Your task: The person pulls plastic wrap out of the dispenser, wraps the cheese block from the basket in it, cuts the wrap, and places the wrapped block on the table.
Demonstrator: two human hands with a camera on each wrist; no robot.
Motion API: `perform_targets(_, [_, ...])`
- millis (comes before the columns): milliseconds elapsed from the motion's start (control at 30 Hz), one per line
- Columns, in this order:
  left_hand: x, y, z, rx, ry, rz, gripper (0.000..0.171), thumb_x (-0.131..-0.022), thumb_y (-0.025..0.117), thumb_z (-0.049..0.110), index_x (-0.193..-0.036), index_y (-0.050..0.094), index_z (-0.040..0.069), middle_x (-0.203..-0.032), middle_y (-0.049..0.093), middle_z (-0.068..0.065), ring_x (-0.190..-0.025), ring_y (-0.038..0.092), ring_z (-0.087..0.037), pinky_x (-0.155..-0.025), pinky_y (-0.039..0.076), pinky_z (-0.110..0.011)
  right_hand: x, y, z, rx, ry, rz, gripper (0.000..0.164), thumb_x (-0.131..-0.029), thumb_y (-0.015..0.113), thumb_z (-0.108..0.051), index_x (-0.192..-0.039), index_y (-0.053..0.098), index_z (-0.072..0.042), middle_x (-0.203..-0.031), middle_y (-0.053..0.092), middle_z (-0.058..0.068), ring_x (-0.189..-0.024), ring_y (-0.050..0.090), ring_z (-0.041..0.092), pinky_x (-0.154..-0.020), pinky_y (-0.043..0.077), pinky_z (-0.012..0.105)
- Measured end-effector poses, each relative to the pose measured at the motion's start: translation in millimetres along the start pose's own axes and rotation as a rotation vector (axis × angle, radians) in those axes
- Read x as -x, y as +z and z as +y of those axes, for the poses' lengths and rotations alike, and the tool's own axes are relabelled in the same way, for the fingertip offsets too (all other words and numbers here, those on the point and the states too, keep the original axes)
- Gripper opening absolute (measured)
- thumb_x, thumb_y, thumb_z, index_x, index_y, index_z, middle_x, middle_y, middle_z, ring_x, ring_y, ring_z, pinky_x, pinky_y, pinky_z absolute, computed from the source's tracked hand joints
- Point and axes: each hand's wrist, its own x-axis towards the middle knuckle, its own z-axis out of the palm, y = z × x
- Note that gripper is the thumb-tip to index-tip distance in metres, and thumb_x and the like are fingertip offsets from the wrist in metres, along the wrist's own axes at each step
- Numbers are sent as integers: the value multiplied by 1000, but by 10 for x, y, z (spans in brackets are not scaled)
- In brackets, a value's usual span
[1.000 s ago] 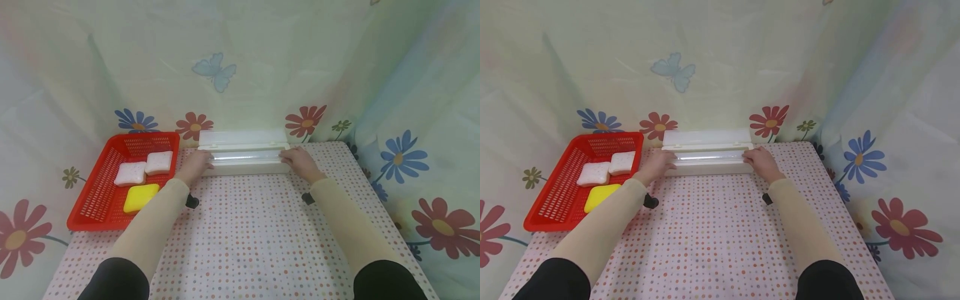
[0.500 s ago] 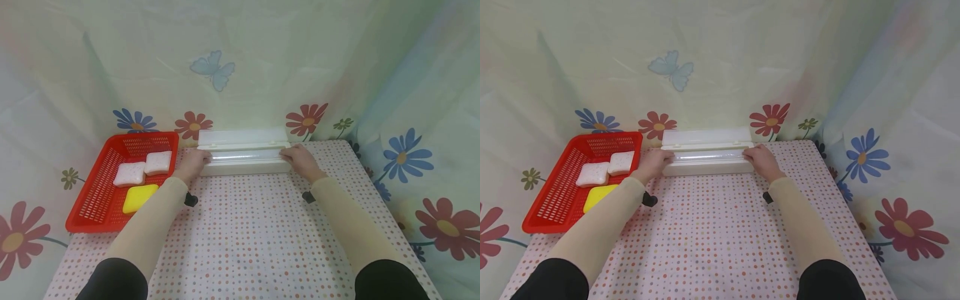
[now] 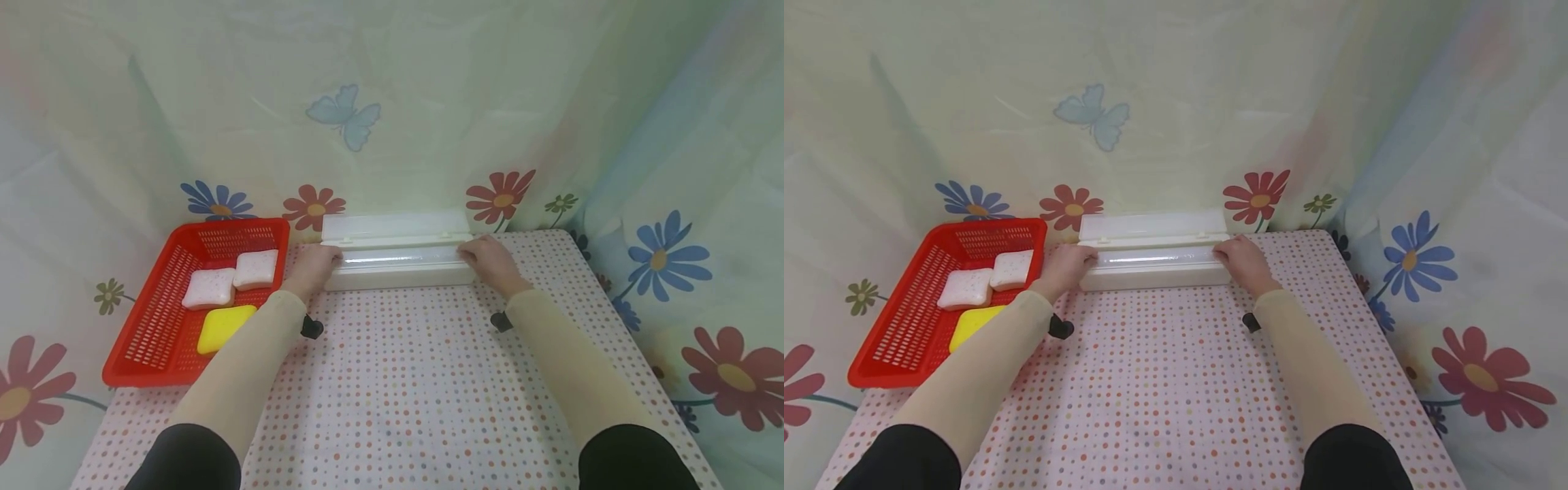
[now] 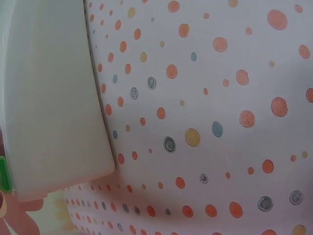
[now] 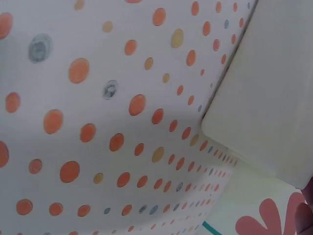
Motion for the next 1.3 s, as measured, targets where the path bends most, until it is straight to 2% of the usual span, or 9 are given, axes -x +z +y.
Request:
perform_targets(67, [8,-16,9,-20,11,4,28,-102,60,24,-130,64,21,-115,67,0,-109,58,-26,-101,53,-44,-11,1,-11,21,2,14,28,-106,55,-16,-127,67,-3,-121,70,18,-119,61,37,-109,48,54])
perform_targets(200, [-14,-41,18,-147,91,27,29,-102,63,17,-130,67,15,-120,69,-5,-110,59,-28,-105,53,-45,-28,-7,-29,36,4,44,27,-106,55,-16,-125,67,-2,-122,70,20,-119,63,38,-108,49,53])
perform_targets(267, [-33,-39,4,-165,119,36,29,-101,64,16,-129,68,13,-121,70,-8,-111,60,-29,-106,53,-46,-40,-6,-28,34,1,51,26,-106,55,-15,-125,67,-1,-123,70,20,-120,63,38,-109,49,53])
perform_targets(500, [-39,-38,-29,-76,128,80,30,-100,66,18,-129,70,13,-124,70,-8,-113,61,-29,-109,52,-47,-58,-17,-8,-11,5,69,25,-106,55,-13,-122,67,1,-124,69,21,-121,63,39,-108,49,53])
perform_targets(667, [-43,-72,-14,-53,120,110,30,-100,67,19,-129,71,12,-126,71,-9,-116,59,-30,-110,51,-46,-67,-28,6,-65,14,87,25,-106,53,-13,-123,67,1,-126,68,22,-121,62,40,-108,49,53])
perform_targets(967, [-70,-170,41,-36,56,146,33,-100,66,31,-131,71,20,-128,71,-4,-113,58,-26,-104,52,-42,-112,-132,7,-206,54,107,26,-107,52,-16,-123,66,-1,-125,68,21,-114,63,37,-101,51,53])
perform_targets(1133, [-103,-216,74,52,28,146,33,-100,66,31,-130,71,19,-130,70,-5,-115,58,-26,-108,51,-41,-117,-214,1,-280,58,108,25,-107,54,-16,-122,66,-1,-121,69,20,-108,63,35,-96,53,52])
perform_targets(1300, [-108,-243,115,115,40,152,30,-101,66,27,-128,72,14,-128,71,-8,-113,60,-28,-107,53,-39,-119,-257,5,-328,29,135,25,-106,55,-17,-120,67,1,-118,70,22,-104,64,35,-94,54,51])
